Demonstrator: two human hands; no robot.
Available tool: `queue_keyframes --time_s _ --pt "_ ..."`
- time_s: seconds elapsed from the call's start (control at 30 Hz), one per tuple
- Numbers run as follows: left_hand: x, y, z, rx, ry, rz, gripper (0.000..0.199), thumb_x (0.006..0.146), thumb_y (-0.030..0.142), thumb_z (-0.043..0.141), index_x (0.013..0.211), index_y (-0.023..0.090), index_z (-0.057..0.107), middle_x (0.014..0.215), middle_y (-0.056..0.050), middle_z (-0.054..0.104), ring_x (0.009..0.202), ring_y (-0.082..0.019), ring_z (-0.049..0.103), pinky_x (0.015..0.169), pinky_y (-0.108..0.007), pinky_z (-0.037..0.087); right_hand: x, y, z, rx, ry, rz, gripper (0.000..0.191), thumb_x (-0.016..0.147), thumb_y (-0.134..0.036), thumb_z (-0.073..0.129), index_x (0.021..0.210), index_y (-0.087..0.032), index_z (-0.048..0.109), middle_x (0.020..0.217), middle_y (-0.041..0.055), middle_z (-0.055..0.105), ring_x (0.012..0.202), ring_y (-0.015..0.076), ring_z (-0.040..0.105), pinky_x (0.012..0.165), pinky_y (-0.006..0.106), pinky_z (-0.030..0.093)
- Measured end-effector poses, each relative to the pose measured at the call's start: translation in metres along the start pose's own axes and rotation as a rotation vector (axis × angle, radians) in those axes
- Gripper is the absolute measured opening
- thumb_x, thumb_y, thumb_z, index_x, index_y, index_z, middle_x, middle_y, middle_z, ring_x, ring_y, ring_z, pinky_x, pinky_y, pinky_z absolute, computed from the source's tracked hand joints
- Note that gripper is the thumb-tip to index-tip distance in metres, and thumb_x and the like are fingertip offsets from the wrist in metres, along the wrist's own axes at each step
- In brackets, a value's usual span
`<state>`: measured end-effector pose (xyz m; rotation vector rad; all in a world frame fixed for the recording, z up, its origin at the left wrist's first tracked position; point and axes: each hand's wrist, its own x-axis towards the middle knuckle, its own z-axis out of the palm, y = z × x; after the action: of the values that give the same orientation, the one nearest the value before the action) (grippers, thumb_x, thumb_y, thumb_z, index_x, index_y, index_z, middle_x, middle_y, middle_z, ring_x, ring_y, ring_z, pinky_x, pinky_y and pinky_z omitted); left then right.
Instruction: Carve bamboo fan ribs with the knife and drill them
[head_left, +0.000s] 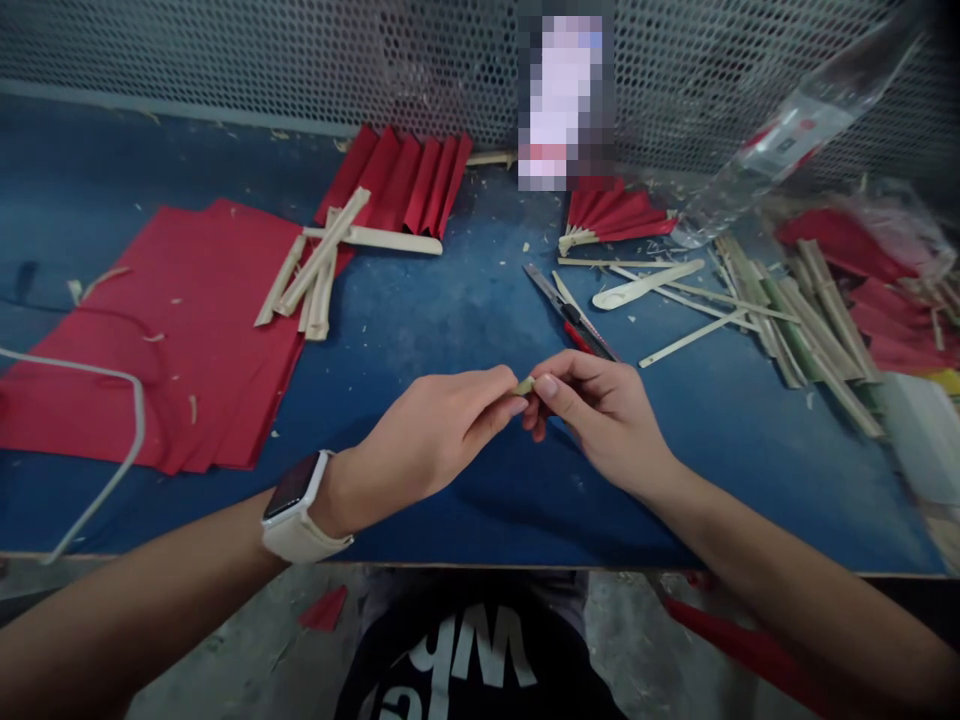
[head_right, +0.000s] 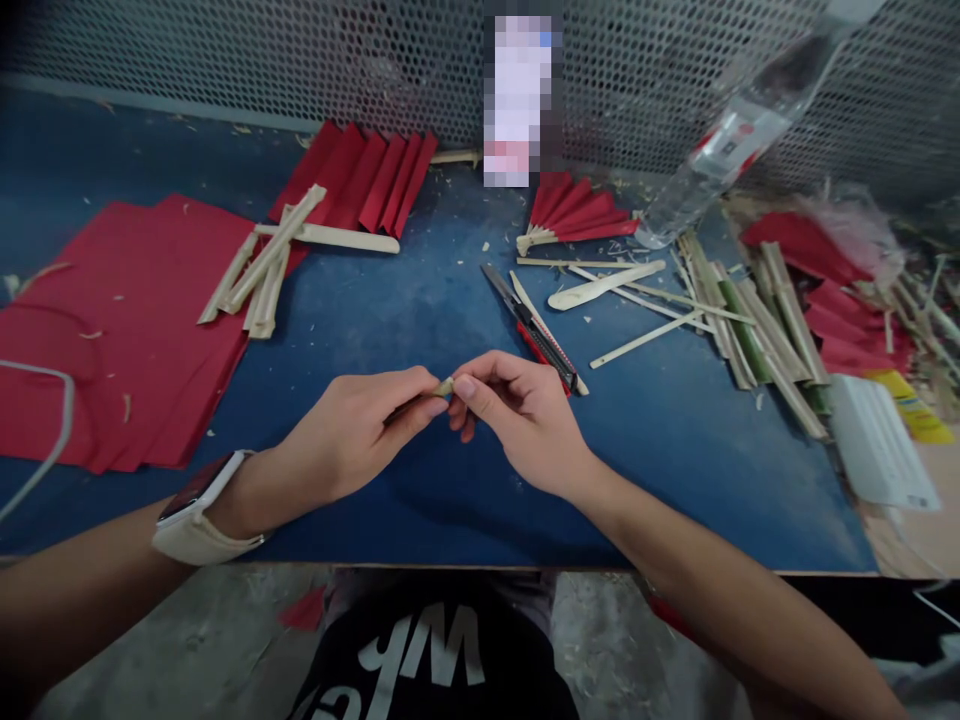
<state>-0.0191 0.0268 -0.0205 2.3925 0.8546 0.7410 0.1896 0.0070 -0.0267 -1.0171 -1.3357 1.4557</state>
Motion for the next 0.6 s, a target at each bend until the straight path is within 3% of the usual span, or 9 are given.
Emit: queue_keyframes --time_s 0.13,0.3,0.43,0.53,0.6 --pt "0.0 -0.001 0.001 0.044 0.01 0.009 0.031 0.115 0.03 0.042 0.09 0.019 0.058 0.075 0.003 0.065 0.062 -0.012 0.059 0.058 -0.025 0.039 0.001 0.003 0.001 0.083 -0.01 -0.004 0.03 0.096 -0.046 0.076 0.09 -0.017 0.069 0.072 0.0001 0.071 0.061 0.0101 0.067 0.057 0.022 0.058" --pt "-0.001 0.001 0.003 0.065 0.067 0.004 0.033 0.115 0.033 0.042 0.091 0.019 0.06 0.077 0.002 0.065 0.065 -0.012 0.059 0.061 -0.025 0.041 0.0 -0.001 0.004 -0.037 0.026 -0.055 0.032 0.099 -0.05 0.071 0.092 -0.019 0.067 0.073 -0.0005 0.069 0.06 0.0098 0.063 0.058 0.024 0.058" --pt "0.0 0.008 0.001 -0.014 0.205 0.013 0.028 0.112 0.032 0.051 0.089 0.019 0.063 0.077 0.001 0.062 0.071 -0.013 0.059 0.064 -0.026 0.044 -0.002 0.002 0.008 -0.059 0.026 -0.138 0.035 0.094 -0.052 0.076 0.104 -0.022 0.064 0.091 0.0026 0.07 0.081 0.0129 0.068 0.072 0.026 0.061" --pt "0.002 0.013 -0.004 -0.182 0.297 0.056 0.023 0.109 0.034 0.06 0.092 0.019 0.067 0.074 0.001 0.06 0.068 -0.013 0.055 0.063 -0.025 0.046 -0.004 0.008 0.011 -0.001 -0.13 -0.132 0.044 0.09 -0.044 0.082 0.12 -0.024 0.057 0.113 0.006 0.068 0.107 0.017 0.069 0.093 0.031 0.061" --pt "0.003 0.015 -0.008 -0.261 0.321 0.123 0.021 0.106 0.037 0.066 0.095 0.02 0.072 0.075 0.0 0.063 0.071 -0.014 0.056 0.067 -0.027 0.049 -0.005 0.01 0.012 -0.021 -0.293 -0.174 0.039 0.092 -0.037 0.079 0.121 -0.024 0.057 0.118 0.0062 0.067 0.114 0.0179 0.067 0.1 0.033 0.058"
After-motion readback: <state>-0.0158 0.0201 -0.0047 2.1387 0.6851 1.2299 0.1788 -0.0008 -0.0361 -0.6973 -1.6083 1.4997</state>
